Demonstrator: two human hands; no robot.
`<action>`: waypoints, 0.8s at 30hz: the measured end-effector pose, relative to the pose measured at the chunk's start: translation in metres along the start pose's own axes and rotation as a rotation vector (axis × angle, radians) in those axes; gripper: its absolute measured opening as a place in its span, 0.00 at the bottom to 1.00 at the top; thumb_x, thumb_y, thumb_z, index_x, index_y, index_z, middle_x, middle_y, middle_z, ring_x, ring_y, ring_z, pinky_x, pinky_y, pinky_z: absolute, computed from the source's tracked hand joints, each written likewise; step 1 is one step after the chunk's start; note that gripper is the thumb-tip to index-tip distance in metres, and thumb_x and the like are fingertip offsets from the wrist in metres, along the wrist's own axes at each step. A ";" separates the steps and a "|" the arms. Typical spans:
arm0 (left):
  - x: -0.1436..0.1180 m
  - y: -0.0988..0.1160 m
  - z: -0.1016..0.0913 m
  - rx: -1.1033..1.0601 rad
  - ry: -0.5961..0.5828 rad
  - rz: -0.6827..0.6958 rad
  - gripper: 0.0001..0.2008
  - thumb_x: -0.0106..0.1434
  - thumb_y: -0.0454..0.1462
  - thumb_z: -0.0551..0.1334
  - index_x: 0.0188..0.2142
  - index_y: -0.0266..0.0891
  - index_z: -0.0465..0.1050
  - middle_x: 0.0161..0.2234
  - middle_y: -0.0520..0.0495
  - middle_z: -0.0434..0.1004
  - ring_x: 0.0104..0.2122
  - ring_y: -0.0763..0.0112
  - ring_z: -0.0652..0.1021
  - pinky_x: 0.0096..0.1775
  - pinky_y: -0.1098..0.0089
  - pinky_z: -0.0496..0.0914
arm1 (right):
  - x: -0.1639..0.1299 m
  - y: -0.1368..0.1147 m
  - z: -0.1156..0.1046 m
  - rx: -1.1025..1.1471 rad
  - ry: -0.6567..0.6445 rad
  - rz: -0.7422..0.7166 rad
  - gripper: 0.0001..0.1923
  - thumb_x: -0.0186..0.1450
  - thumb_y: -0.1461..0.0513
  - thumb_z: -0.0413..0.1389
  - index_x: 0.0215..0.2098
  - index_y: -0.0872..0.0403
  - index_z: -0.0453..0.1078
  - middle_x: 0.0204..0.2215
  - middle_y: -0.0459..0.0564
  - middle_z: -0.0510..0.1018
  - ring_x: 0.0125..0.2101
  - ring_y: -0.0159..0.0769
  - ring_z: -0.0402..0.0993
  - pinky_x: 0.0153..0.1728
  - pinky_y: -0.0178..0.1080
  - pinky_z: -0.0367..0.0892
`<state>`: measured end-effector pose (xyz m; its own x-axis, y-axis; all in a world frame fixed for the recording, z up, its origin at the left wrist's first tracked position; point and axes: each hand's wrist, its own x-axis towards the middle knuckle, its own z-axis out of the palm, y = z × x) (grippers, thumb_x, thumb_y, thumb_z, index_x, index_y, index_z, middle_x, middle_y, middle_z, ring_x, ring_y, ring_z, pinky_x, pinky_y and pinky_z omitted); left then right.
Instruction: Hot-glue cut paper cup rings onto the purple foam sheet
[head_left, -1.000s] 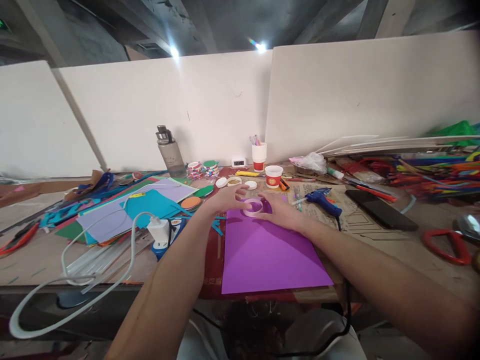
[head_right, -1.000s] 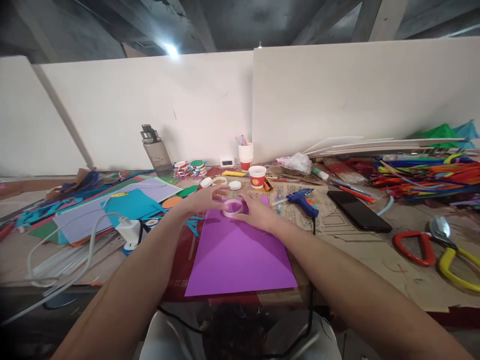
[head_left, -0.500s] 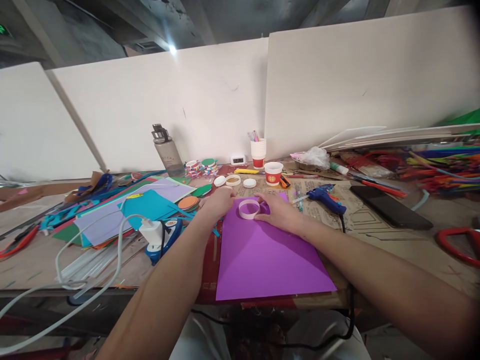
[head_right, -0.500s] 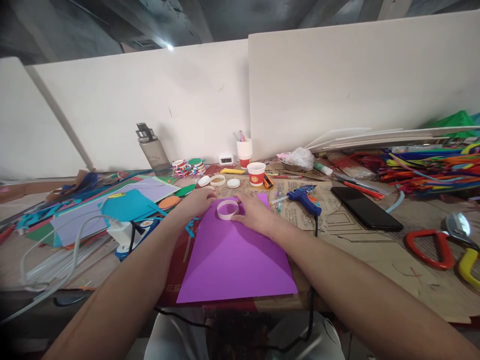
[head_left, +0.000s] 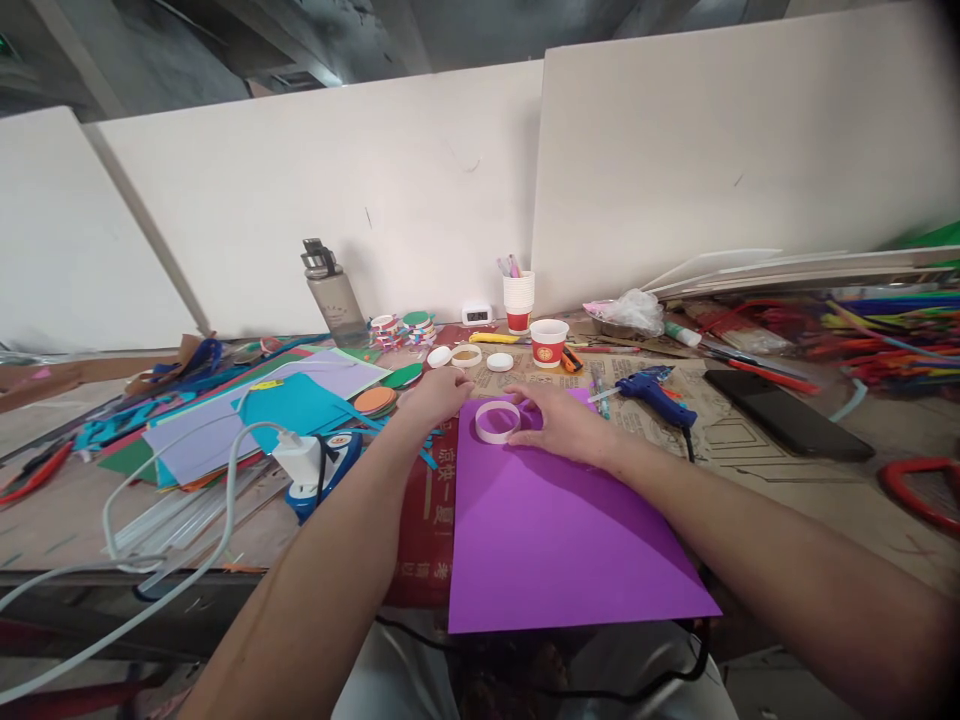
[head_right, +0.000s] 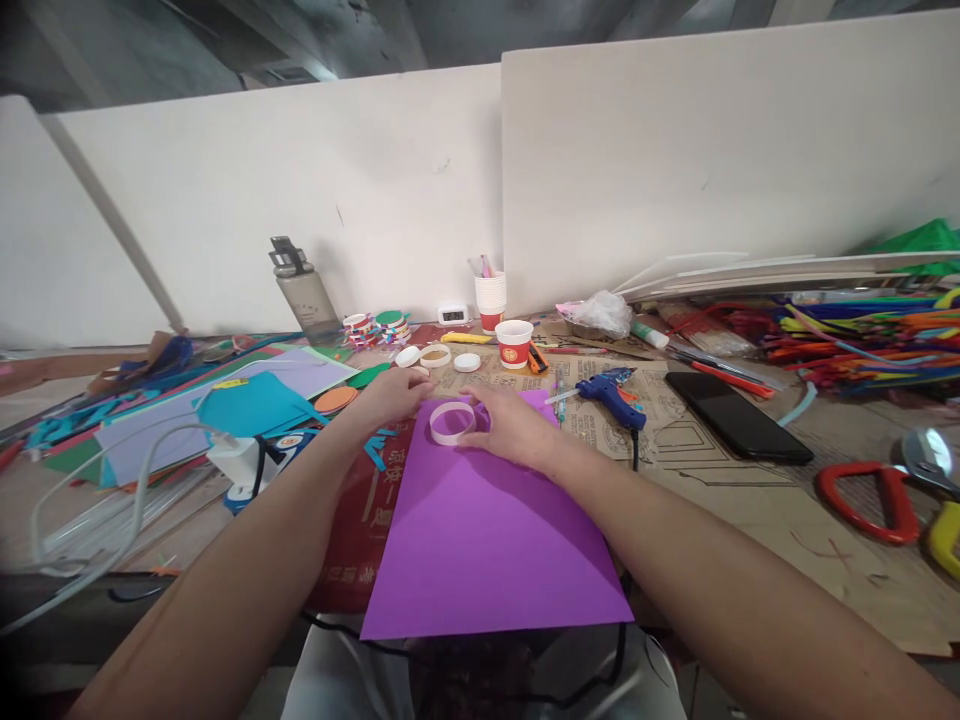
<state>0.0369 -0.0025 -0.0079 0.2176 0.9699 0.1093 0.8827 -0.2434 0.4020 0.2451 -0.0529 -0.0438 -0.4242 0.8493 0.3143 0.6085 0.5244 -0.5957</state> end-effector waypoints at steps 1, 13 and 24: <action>0.000 0.000 0.000 0.020 -0.005 -0.005 0.10 0.57 0.41 0.58 0.24 0.39 0.72 0.20 0.51 0.73 0.24 0.71 0.71 0.27 0.75 0.62 | 0.000 0.000 0.001 0.002 -0.002 0.004 0.32 0.54 0.58 0.68 0.56 0.53 0.67 0.47 0.54 0.77 0.43 0.41 0.74 0.45 0.43 0.67; -0.004 0.012 -0.001 0.094 -0.058 0.046 0.12 0.60 0.38 0.56 0.23 0.38 0.73 0.27 0.47 0.76 0.28 0.68 0.72 0.30 0.72 0.63 | 0.002 0.000 0.004 -0.027 0.018 0.039 0.27 0.56 0.60 0.66 0.53 0.54 0.70 0.45 0.54 0.78 0.43 0.42 0.74 0.46 0.45 0.68; -0.011 0.016 -0.003 0.086 -0.125 -0.014 0.12 0.51 0.29 0.63 0.34 0.40 0.80 0.37 0.46 0.81 0.35 0.65 0.77 0.33 0.73 0.67 | -0.001 -0.006 0.007 -0.053 0.009 0.075 0.34 0.57 0.58 0.65 0.60 0.55 0.64 0.53 0.57 0.75 0.52 0.48 0.70 0.52 0.49 0.64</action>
<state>0.0470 -0.0174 0.0004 0.2509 0.9680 -0.0119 0.9171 -0.2337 0.3229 0.2368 -0.0572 -0.0457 -0.3704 0.8865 0.2775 0.6726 0.4620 -0.5781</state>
